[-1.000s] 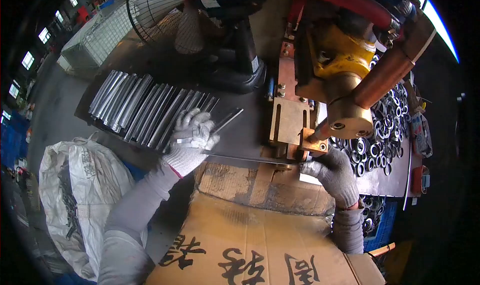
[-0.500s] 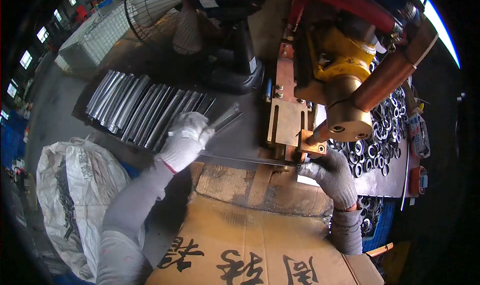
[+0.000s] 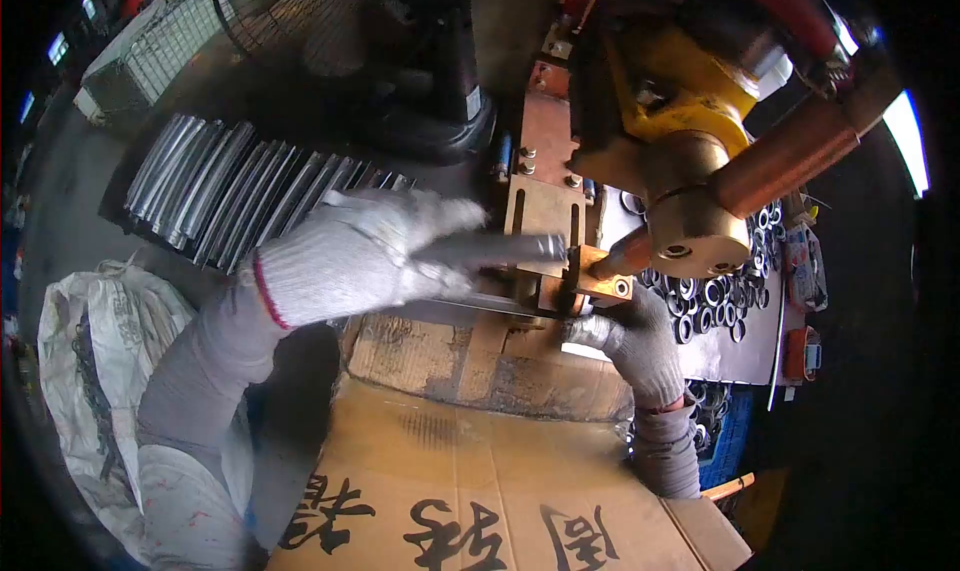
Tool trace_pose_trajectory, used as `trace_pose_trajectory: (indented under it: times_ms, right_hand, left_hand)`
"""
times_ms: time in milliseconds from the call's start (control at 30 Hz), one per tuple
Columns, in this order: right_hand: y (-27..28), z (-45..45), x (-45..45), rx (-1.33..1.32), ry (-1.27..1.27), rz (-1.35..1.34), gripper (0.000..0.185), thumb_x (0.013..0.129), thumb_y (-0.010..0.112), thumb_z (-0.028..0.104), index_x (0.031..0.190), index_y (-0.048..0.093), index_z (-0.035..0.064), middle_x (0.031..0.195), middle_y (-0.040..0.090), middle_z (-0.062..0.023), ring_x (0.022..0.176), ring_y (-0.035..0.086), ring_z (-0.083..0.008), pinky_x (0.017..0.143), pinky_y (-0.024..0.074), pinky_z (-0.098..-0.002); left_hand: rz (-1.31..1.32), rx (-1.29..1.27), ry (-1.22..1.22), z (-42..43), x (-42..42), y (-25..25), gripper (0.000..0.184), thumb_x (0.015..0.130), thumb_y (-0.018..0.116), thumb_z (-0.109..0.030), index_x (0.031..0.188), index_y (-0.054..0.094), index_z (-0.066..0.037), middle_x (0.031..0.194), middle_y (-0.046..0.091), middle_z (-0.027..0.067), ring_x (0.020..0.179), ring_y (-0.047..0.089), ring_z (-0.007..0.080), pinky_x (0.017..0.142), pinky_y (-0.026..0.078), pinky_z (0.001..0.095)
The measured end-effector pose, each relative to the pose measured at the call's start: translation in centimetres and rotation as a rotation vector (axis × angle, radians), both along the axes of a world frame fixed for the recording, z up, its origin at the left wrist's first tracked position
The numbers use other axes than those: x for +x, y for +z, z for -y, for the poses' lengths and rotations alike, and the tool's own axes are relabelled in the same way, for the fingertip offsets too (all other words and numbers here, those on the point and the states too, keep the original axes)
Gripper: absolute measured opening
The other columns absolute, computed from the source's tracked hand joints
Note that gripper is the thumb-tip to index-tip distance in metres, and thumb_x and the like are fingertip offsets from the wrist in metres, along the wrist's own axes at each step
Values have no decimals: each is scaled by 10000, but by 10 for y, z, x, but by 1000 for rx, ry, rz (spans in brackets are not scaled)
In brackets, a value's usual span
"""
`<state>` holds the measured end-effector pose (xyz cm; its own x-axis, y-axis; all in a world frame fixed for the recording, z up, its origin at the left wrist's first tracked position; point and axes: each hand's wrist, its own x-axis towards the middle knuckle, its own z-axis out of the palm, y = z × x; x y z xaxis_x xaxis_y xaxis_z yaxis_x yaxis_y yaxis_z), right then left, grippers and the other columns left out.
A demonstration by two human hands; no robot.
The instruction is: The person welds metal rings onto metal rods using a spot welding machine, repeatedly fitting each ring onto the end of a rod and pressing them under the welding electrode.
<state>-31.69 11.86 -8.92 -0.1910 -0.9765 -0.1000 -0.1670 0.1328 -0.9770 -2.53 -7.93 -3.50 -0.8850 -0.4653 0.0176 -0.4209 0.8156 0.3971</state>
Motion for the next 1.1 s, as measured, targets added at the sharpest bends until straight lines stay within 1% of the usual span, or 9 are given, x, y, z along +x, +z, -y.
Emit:
trace_pose_trajectory:
  times_ms: [67,200,300,433,500,633,900,1067,1100]
  right_hand:
    - [0,1,1,-10,4,-32,478,881,946,61,1304,736,-6,1175,791,-34,1092,716,-138,1000,595,-335]
    - [-4,1,-1,-18,-18,-16,476,851,973,82,1268,759,-6,1166,806,-35,1084,723,-142,1009,592,-340]
    - [-5,1,-5,-11,-2,-98,517,844,986,125,1291,764,-11,1200,815,-54,1103,733,-146,1022,592,-346]
    - [-5,1,-5,-24,0,-88,564,838,993,166,1319,762,-19,1212,819,-74,1110,739,-146,1024,595,-348]
    - [-7,0,-7,-34,4,-104,568,838,992,171,1319,761,-23,1205,821,-77,1100,741,-145,1018,598,-349]
    - [-3,0,-6,-28,14,-145,573,845,985,182,1326,758,-31,1174,831,-86,1073,747,-147,995,602,-350]
    - [8,1,-5,8,98,-319,523,909,939,281,1317,774,-1,1116,840,-120,997,736,-131,922,591,-333]
    - [2,-9,-2,-21,40,-139,582,911,946,187,1410,720,-9,1222,814,-77,1046,731,-132,948,598,-333]
    - [-1,-12,-2,-12,16,-79,622,913,942,158,1451,685,-17,1261,802,-72,1070,731,-136,968,601,-334]
  left_hand:
    - [-14,13,-73,-2,-9,-4,615,1041,758,-469,1525,634,-111,1168,745,195,1151,731,409,1014,572,528]
    - [13,-53,-154,3,-19,-18,631,1087,665,-537,1561,589,-127,1268,735,192,1197,721,410,1041,558,532]
    - [276,14,-235,6,-31,-11,656,1119,566,-587,1583,566,-124,1363,710,206,1275,688,414,1109,524,549]
    - [103,-57,-260,8,-30,-25,659,1114,583,-576,1585,561,-117,1350,718,204,1261,695,419,1110,528,549]
    - [318,13,-254,6,-41,-1,650,1114,587,-570,1573,575,-110,1353,725,198,1259,699,416,1111,532,550]
    - [296,58,-278,8,-48,-11,626,1114,591,-560,1541,604,-102,1339,737,190,1218,720,413,1084,554,543]
    - [106,-180,-328,8,-42,-28,649,1088,607,-601,1497,631,-98,1199,772,187,1091,761,408,952,620,512]
    - [-1,-212,-294,4,-31,-21,643,1009,759,-518,1473,634,-90,1113,761,181,1008,767,383,882,617,516]
    - [179,-105,-242,-2,-33,8,588,1007,777,-471,1439,655,-91,1093,759,175,1006,761,377,874,605,515]
